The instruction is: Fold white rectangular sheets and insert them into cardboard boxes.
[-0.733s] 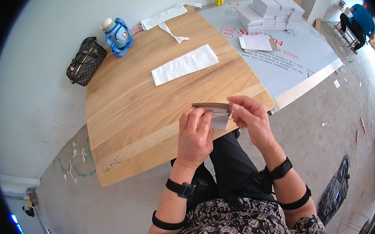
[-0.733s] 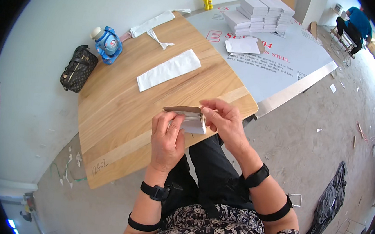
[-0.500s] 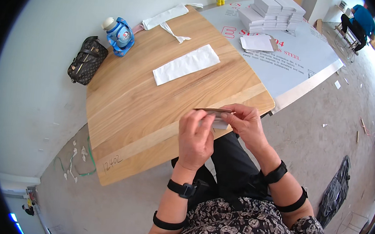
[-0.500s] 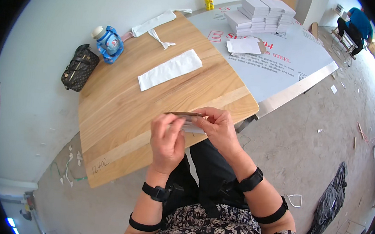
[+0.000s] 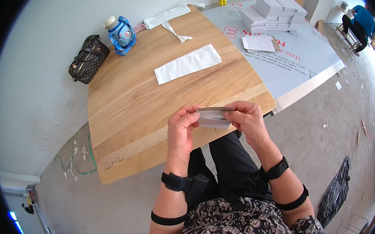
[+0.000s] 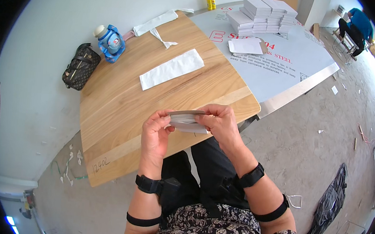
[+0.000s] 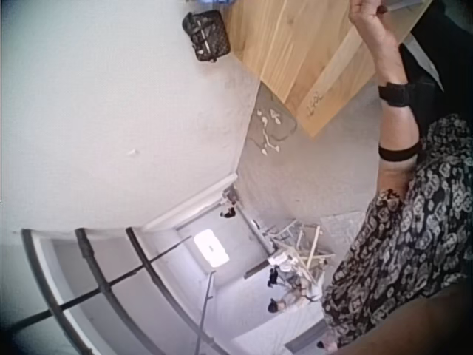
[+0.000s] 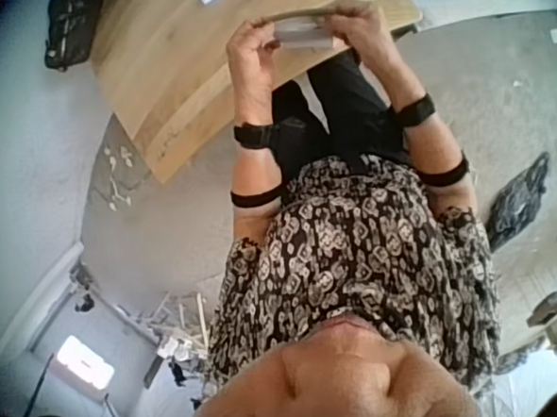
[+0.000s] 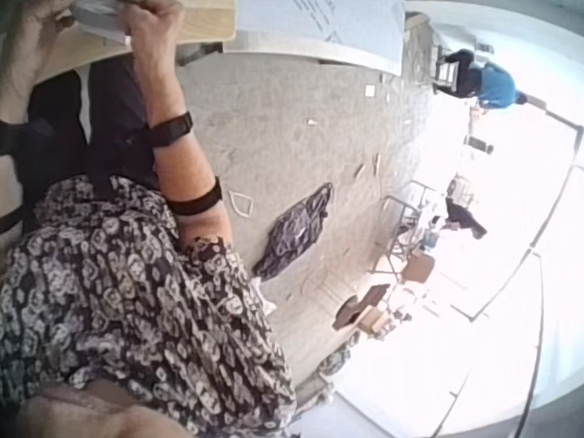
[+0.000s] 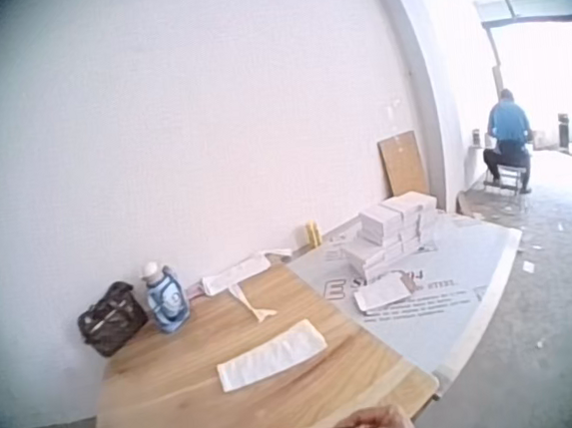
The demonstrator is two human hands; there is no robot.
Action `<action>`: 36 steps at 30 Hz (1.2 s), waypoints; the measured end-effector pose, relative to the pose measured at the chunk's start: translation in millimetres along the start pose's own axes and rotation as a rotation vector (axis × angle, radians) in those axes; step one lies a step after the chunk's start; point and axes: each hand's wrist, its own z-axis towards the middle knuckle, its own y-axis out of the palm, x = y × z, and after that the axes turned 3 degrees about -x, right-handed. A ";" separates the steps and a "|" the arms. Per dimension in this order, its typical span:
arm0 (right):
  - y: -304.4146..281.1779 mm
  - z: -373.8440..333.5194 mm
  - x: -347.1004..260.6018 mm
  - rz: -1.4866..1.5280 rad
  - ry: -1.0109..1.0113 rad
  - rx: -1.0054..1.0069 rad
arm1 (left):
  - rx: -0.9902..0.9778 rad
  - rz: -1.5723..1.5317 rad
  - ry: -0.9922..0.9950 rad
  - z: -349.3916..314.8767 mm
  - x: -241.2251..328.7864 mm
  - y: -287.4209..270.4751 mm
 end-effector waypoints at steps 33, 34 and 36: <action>-23.0 0.6 3.0 -0.783 -0.779 -0.186 | -0.186 1.326 1.034 2.2 6.6 -5.1; -23.1 1.2 3.0 -0.852 -0.808 -0.184 | -0.187 1.327 1.034 2.9 7.3 -5.4; -23.1 3.3 5.7 -0.976 -0.871 -0.159 | -0.235 1.412 1.120 4.2 9.8 -5.4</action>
